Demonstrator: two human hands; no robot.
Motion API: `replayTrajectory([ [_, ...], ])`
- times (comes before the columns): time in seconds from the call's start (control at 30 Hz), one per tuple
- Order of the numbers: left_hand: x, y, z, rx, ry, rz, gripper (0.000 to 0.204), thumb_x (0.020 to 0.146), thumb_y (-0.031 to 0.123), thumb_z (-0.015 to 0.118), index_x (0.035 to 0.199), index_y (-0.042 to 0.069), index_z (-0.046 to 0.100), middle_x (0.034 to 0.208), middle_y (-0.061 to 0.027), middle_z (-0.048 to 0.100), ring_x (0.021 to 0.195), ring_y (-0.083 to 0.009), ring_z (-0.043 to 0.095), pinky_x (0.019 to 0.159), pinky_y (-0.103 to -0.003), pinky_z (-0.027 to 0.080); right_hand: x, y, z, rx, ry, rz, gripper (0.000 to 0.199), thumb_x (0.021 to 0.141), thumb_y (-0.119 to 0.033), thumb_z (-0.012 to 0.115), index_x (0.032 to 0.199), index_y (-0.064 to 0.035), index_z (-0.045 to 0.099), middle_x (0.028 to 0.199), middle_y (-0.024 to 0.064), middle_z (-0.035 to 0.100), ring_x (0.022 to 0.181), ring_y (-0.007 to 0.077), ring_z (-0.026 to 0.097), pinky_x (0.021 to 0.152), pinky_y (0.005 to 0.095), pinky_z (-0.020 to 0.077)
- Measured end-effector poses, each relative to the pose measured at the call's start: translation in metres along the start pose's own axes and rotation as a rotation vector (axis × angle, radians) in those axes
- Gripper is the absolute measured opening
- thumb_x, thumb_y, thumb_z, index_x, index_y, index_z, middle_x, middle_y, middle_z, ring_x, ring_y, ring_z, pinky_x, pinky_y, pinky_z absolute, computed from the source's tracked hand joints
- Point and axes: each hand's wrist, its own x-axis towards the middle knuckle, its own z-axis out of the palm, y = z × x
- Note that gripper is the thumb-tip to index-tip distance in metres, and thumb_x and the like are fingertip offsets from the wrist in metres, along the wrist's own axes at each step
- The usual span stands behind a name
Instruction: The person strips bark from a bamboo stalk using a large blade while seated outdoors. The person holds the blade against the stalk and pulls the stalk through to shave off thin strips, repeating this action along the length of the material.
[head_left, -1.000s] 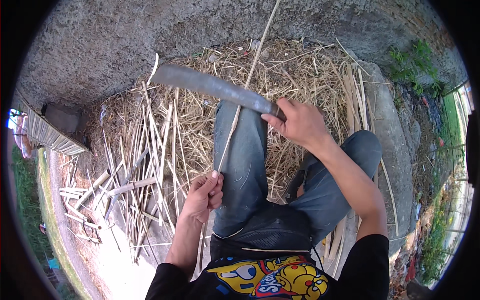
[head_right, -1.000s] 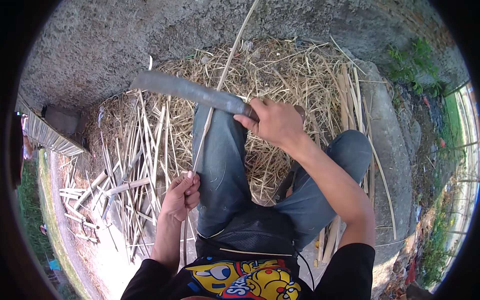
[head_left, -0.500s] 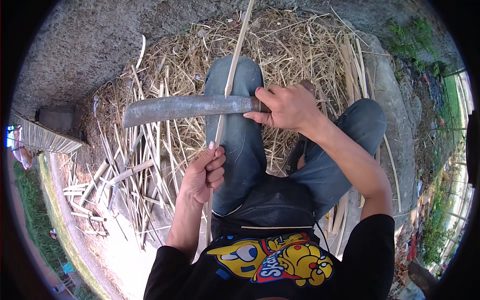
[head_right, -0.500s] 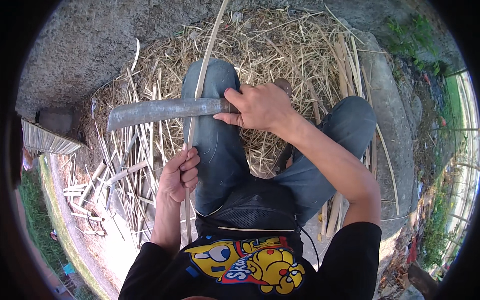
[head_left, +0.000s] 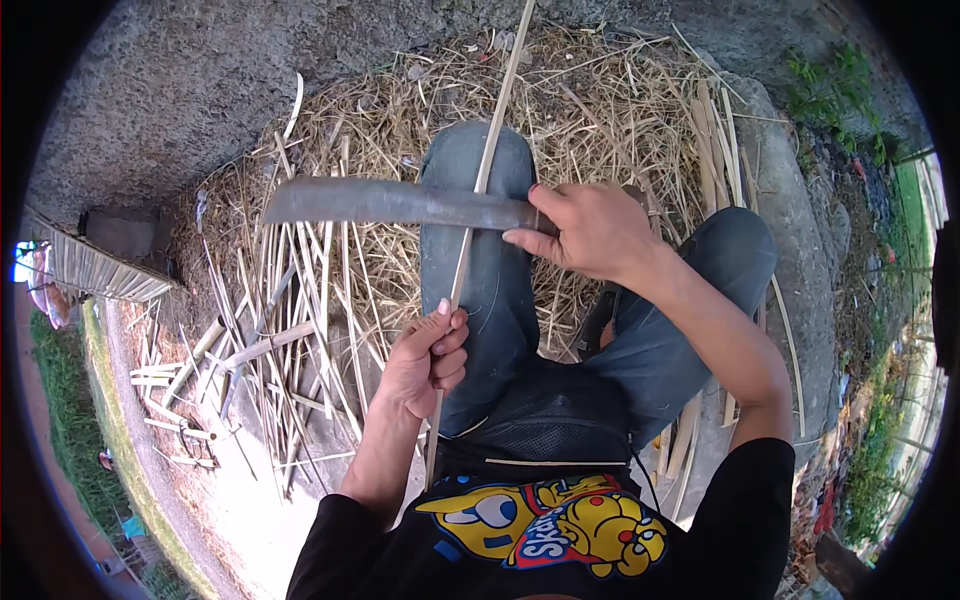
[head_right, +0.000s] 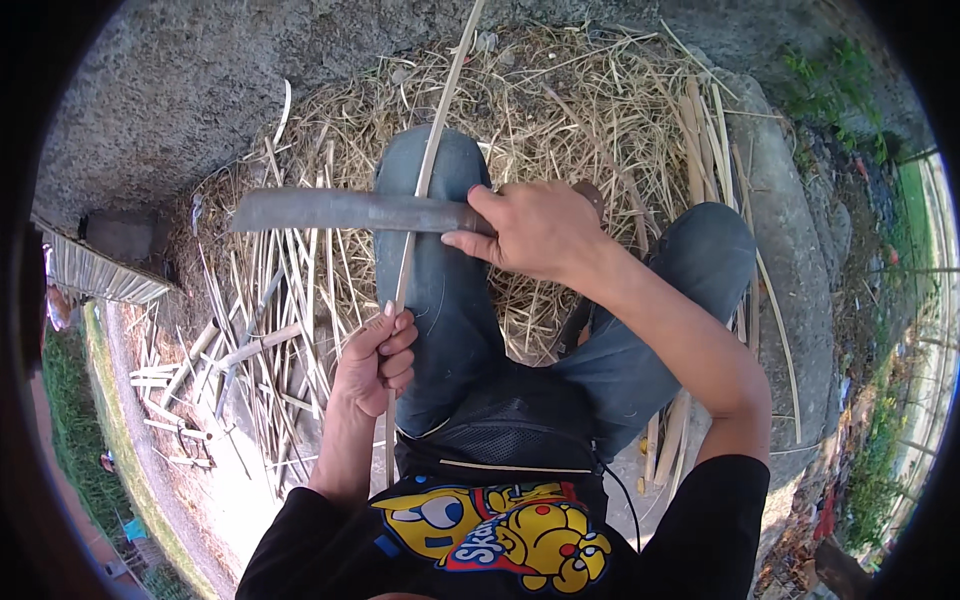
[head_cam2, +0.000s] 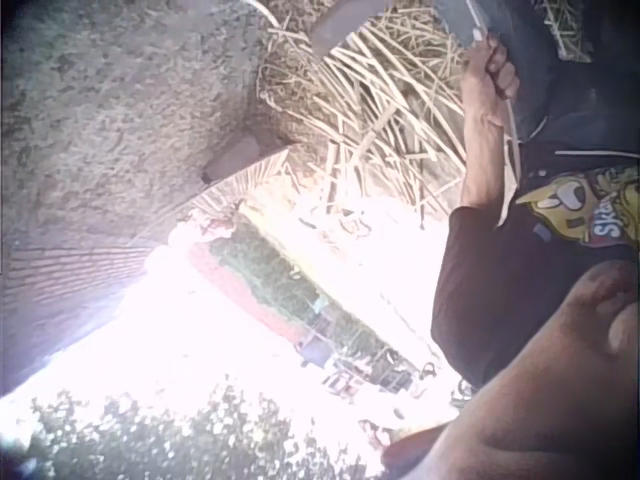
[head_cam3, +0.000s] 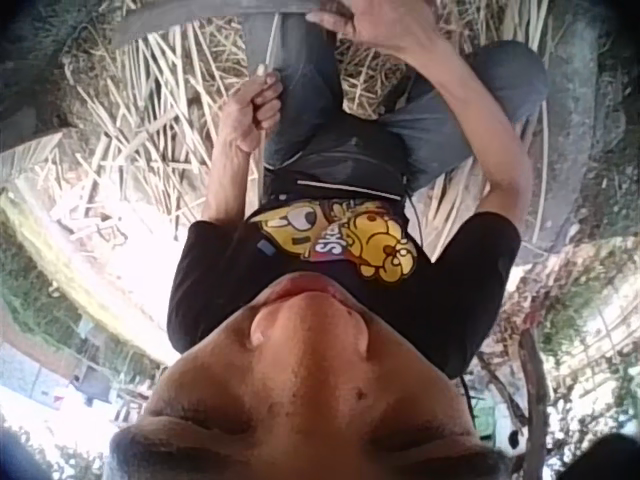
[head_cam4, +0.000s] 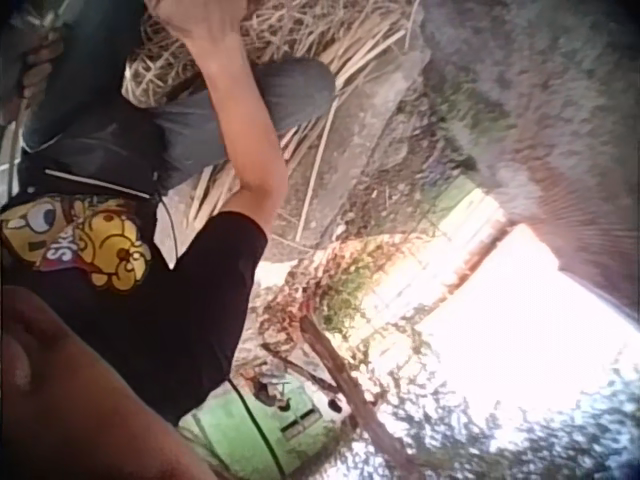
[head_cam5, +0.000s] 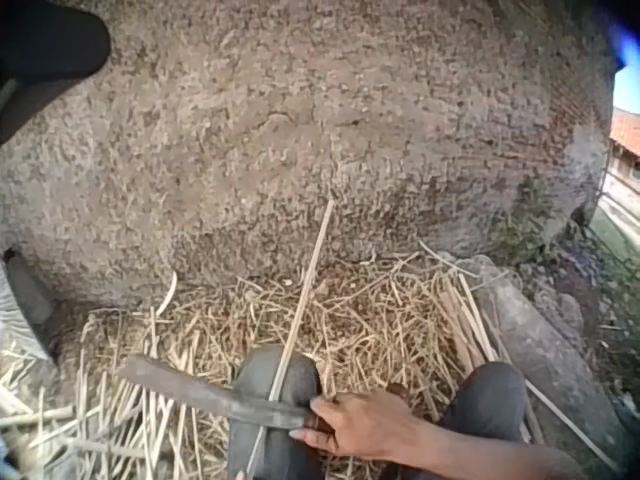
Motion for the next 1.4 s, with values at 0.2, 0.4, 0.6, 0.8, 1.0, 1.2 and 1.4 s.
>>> replayTrajectory([
  [0.2,-0.013,-0.005,0.006,0.119,0.074,0.052,0.031,0.106,0.04,0.052,0.093,0.013,0.054,0.064,0.0086,0.032,0.043,-0.0021,0.022,0.04,-0.023,0.016,0.019,0.025,-0.019,0.037,0.107,0.224,0.06,0.093,-0.067,0.054,0.092,-0.0071,0.065,0.062,0.0142,0.064,0.061,0.0353,0.069,0.053,0.0461,0.0542],
  [0.4,-0.009,-0.009,0.002,0.113,0.089,0.033,0.031,0.105,0.04,0.055,0.092,0.012,0.055,0.063,0.0083,0.032,0.043,-0.0025,0.022,0.041,-0.023,0.015,0.005,0.011,-0.005,0.095,-0.025,0.176,0.064,0.095,-0.069,0.05,0.093,-0.0069,0.066,0.061,0.0154,0.064,0.062,0.0364,0.068,0.056,0.0482,0.0555],
  [0.6,-0.044,-0.02,-0.031,0.134,0.108,-0.012,0.032,0.103,0.041,0.058,0.091,0.012,0.054,0.062,0.0083,0.031,0.042,-0.0032,0.021,0.04,-0.024,0.014,0.028,0.062,-0.023,-0.093,0.179,0.106,0.062,0.096,-0.066,0.051,0.091,-0.0055,0.065,0.059,0.015,0.062,0.059,0.0345,0.067,0.055,0.0461,0.0538],
  [0.8,-0.046,-0.005,-0.05,0.198,0.148,-0.008,0.033,0.102,0.037,0.061,0.089,0.007,0.06,0.06,0.0076,0.034,0.042,-0.0034,0.025,0.04,-0.024,0.015,0.028,0.082,-0.031,0.21,0.119,0.462,0.062,0.1,-0.061,0.05,0.089,-0.0016,0.065,0.057,0.0163,0.06,0.058,0.0349,0.066,0.056,0.0451,0.0532],
  [1.0,-0.036,0.01,-0.046,0.359,0.198,0.108,0.032,0.102,0.034,0.062,0.089,0.005,0.058,0.059,0.0069,0.034,0.043,-0.0034,0.026,0.041,-0.024,0.016,0.003,0.0,-0.006,-0.062,-0.027,0.014,0.056,0.094,-0.063,0.056,0.1,-0.0081,0.064,0.066,0.0122,0.065,0.058,0.0331,0.067,0.052,0.0452,0.0525],
  [1.2,-0.049,0.004,-0.054,0.338,0.208,0.116,0.03,0.104,0.03,0.059,0.089,0.004,0.058,0.06,0.0054,0.037,0.043,-0.0039,0.027,0.041,-0.025,0.016,0.04,0.059,-0.039,0.3,0.08,0.468,0.06,0.098,-0.062,0.051,0.094,-0.0034,0.065,0.058,0.0135,0.063,0.057,0.0339,0.068,0.052,0.044,0.0548],
  [1.4,-0.033,0.004,-0.04,0.401,0.22,0.176,0.028,0.104,0.027,0.059,0.09,0.003,0.059,0.061,0.0049,0.038,0.043,-0.0037,0.027,0.041,-0.024,0.016,0.0,-0.018,0.002,0.102,0.029,0.073,0.057,0.096,-0.062,0.055,0.097,-0.0056,0.064,0.063,0.0137,0.064,0.054,0.0352,0.065,0.049,0.0444,0.0522],
])
